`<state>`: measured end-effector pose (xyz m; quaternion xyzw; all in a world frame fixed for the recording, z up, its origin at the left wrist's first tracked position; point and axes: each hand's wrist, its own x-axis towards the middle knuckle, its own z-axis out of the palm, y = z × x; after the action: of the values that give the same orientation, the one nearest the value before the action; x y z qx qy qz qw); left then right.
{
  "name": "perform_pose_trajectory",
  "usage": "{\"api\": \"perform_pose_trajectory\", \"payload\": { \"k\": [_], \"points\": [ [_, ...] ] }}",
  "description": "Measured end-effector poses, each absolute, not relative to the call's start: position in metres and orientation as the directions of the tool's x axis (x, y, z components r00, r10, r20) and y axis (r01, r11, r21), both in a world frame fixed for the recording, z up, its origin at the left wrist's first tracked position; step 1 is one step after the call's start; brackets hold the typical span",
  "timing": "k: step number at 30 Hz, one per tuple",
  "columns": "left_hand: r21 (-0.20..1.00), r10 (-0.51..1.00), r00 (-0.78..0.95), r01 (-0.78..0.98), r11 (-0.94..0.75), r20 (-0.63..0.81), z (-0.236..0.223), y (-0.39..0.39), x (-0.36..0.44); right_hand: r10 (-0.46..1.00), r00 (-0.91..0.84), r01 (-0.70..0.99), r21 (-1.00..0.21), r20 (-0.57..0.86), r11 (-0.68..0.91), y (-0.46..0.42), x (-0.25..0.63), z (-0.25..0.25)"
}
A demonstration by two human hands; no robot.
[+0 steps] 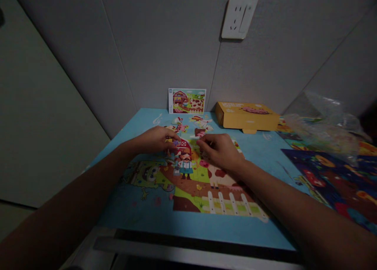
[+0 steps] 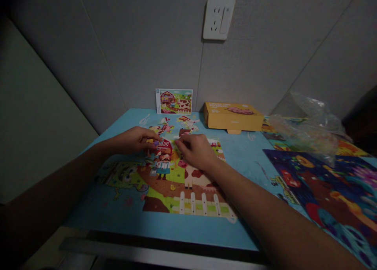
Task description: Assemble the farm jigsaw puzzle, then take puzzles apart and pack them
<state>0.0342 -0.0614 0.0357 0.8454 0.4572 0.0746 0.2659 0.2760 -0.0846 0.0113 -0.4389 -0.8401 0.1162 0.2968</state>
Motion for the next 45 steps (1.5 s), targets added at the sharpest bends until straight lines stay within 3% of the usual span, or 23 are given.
{"api": "perform_pose_trajectory", "payload": {
  "k": [3, 6, 12, 18, 25, 30, 35, 45],
  "points": [
    [0.393, 0.759, 0.651, 0.703, -0.593, -0.021, 0.0358, -0.0599, 0.0336, 0.809, -0.436, 0.669, -0.459, 0.394, 0.584, -0.0851, 0.2762, 0.0118],
    [0.371, 0.729, 0.684, 0.674, -0.638, 0.012, 0.0346, -0.0586, 0.032, 0.812, -0.436, 0.673, -0.459, 0.388, 0.581, -0.0858, 0.2761, 0.0127],
    [0.434, 0.789, 0.614, 0.717, -0.545, -0.024, 0.0318, -0.0575, 0.0295, 0.805, -0.444, 0.663, -0.46, 0.394, 0.591, -0.085, 0.2756, 0.0117],
    [0.349, 0.866, 0.5, 0.808, -0.474, 0.02, 0.029, -0.056, 0.0305, 0.805, -0.447, 0.663, -0.459, 0.39, 0.591, -0.0852, 0.2765, 0.0119],
    [0.345, 0.859, 0.512, 0.801, -0.49, 0.031, 0.0288, -0.0577, 0.0341, 0.815, -0.442, 0.672, -0.463, 0.375, 0.578, -0.0856, 0.276, 0.0134],
    [0.234, 0.838, 0.54, 0.807, -0.541, 0.077, 0.0338, -0.058, 0.0313, 0.811, -0.441, 0.672, -0.457, 0.385, 0.583, -0.0853, 0.2768, 0.0132],
    [0.132, 0.844, 0.535, 0.839, -0.528, -0.027, 0.0377, -0.0592, 0.0265, 0.798, -0.448, 0.671, -0.439, 0.402, 0.598, -0.0844, 0.2773, 0.0126],
    [0.159, 0.794, 0.606, 0.789, -0.594, -0.04, 0.0363, -0.0626, 0.03, 0.809, -0.448, 0.68, -0.442, 0.38, 0.585, -0.0849, 0.2774, 0.014]
  ]
}}
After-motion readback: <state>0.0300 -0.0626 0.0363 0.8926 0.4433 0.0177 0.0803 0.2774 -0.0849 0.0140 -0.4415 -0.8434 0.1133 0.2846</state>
